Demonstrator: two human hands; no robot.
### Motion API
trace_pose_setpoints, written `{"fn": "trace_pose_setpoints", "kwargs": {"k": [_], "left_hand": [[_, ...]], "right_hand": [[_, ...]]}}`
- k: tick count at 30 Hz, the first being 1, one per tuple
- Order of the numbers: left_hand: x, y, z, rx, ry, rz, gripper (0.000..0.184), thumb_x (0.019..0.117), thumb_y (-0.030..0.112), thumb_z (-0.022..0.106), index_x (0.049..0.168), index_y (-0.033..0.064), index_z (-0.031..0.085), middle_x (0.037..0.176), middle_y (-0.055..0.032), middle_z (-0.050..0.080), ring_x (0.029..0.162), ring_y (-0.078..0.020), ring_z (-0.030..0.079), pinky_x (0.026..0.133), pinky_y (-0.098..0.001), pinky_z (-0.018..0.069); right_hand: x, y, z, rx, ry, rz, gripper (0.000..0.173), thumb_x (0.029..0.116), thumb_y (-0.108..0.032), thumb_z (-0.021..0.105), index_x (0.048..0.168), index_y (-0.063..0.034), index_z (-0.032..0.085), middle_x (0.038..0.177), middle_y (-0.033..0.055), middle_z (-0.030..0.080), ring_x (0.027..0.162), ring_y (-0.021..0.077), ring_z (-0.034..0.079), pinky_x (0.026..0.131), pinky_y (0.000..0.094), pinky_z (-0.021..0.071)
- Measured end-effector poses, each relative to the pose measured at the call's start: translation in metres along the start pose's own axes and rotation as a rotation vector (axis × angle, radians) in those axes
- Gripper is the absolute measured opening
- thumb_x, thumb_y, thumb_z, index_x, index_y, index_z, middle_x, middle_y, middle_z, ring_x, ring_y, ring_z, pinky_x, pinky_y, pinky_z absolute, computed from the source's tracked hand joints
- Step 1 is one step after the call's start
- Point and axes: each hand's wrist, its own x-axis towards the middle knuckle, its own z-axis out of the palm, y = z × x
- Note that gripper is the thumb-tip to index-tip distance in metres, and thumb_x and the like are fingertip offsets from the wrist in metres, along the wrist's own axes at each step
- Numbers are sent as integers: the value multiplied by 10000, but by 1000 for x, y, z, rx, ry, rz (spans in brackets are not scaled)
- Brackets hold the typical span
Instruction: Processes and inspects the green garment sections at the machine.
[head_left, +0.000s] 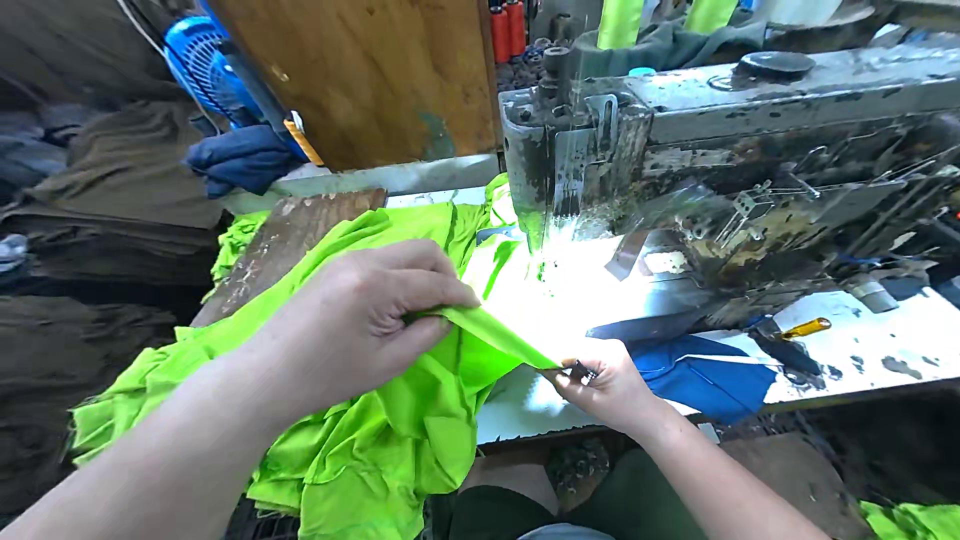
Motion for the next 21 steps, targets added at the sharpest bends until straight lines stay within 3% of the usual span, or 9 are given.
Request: {"fn": "trace_pose_setpoints", "kwargs": {"k": [1, 2, 3, 5, 7, 11, 13, 17, 21], "left_hand": [[-5, -15, 7, 27, -21, 72, 146, 870, -102, 656, 926, -33, 771, 868, -109, 714, 823, -152, 657, 782, -264, 521], [-11, -46, 19, 149, 22, 249, 197, 877, 61, 627, 962, 129, 791, 888, 34, 681, 800, -46, 649, 704, -202, 550], [-13, -66, 30, 233, 65, 398, 221, 910, 151, 589, 987, 199, 790, 896, 76, 664, 758, -20, 636, 620, -197, 535], [-10, -74, 40, 336, 60, 589, 215, 965, 160, 557, 979, 168, 771, 858, 26, 667, 659, -87, 629, 501, -262, 491], [-7, -72, 43, 436, -4, 669, 190, 980, 168, 557, 900, 120, 722, 774, -1, 625, 598, -133, 599, 453, -290, 449], [3, -84, 43, 482, -98, 607, 171, 887, 242, 677, 752, 141, 699, 702, 20, 605, 569, -133, 612, 450, -319, 475], [6, -89, 41, 486, -102, 553, 114, 849, 181, 707, 739, 150, 708, 713, 16, 636, 581, -146, 633, 462, -349, 493], [7, -92, 45, 487, -15, 518, 148, 863, 172, 657, 723, 143, 693, 689, 11, 600, 540, -151, 602, 437, -354, 465], [8, -96, 52, 483, 42, 491, 141, 851, 138, 670, 714, 104, 658, 696, -17, 573, 522, -177, 580, 427, -372, 461]], "right_hand": [[0, 0, 0, -7, -3, -4, 105, 871, -78, 685, 828, -1, 741, 773, 45, 704, 684, -32, 616, 643, 118, 516], [0, 0, 0, -16, -9, -8, 99, 870, -79, 687, 828, -4, 738, 772, 45, 703, 681, -33, 610, 639, 114, 510], [0, -1, 0, -24, -15, -14, 93, 866, -78, 692, 830, -7, 741, 773, 43, 704, 678, -36, 606, 635, 110, 505], [-1, -2, 0, -48, -27, -27, 96, 863, -86, 695, 829, -9, 742, 772, 45, 704, 679, -35, 600, 635, 110, 494], [-1, -3, 0, -86, -41, -43, 101, 865, -95, 696, 826, -17, 746, 770, 48, 709, 675, -29, 609, 625, 108, 496], [2, -4, -2, -174, -65, -56, 117, 878, -111, 686, 831, -26, 751, 756, 56, 702, 652, 7, 603, 612, 138, 494], [5, -4, -3, -198, -65, -52, 112, 880, -117, 686, 843, -40, 759, 771, 49, 714, 672, 10, 627, 623, 146, 512], [9, -2, -4, -224, -68, -29, 101, 874, -114, 692, 855, -54, 771, 811, 47, 734, 718, 19, 657, 649, 163, 535], [13, -2, -4, -167, -63, 12, 114, 877, -121, 688, 829, -52, 763, 765, 26, 721, 693, -14, 637, 650, 152, 519]]}}
